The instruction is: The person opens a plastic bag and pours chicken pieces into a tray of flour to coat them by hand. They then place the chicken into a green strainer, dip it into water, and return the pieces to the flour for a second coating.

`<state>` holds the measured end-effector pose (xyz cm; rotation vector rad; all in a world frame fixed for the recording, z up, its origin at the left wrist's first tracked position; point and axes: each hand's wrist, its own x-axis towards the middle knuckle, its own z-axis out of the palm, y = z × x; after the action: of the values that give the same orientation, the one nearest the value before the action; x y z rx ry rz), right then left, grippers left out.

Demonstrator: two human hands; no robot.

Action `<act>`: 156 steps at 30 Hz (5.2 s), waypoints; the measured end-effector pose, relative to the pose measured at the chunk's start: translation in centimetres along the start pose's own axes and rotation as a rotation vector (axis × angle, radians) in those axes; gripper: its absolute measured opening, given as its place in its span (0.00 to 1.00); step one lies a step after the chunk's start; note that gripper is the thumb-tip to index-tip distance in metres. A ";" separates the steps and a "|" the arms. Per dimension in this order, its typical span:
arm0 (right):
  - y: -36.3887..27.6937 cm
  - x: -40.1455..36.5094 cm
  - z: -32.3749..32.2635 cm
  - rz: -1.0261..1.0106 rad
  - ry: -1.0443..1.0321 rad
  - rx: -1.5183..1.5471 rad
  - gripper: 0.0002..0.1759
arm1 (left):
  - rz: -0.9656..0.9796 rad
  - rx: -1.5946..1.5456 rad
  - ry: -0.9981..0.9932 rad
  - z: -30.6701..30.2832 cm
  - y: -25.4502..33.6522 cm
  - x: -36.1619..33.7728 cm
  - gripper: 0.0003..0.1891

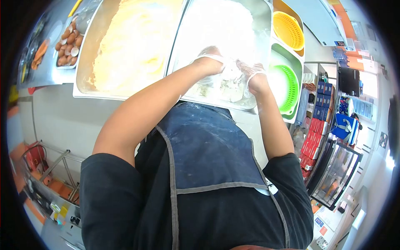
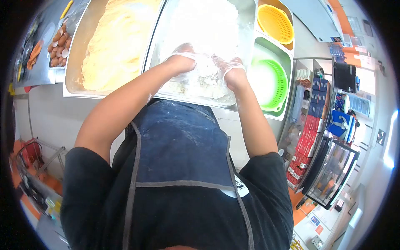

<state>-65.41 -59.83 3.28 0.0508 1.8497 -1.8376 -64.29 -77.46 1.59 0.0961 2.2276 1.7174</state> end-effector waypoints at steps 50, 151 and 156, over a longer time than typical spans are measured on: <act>-6.2 -3.5 0.0 -0.278 -0.027 -0.797 0.18 | -0.052 0.531 -0.105 -3.7 6.6 -2.4 0.20; 5.0 3.5 2.5 0.333 -0.089 0.653 0.17 | -0.555 -0.874 0.140 1.7 -4.1 1.4 0.18; -1.6 0.0 1.2 0.025 0.107 -0.229 0.20 | -0.367 -0.618 0.076 -1.5 0.5 0.2 0.25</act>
<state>-65.59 -61.04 4.86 0.0912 2.1123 -1.6230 -64.95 -78.68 2.31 -0.4936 1.5332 2.1086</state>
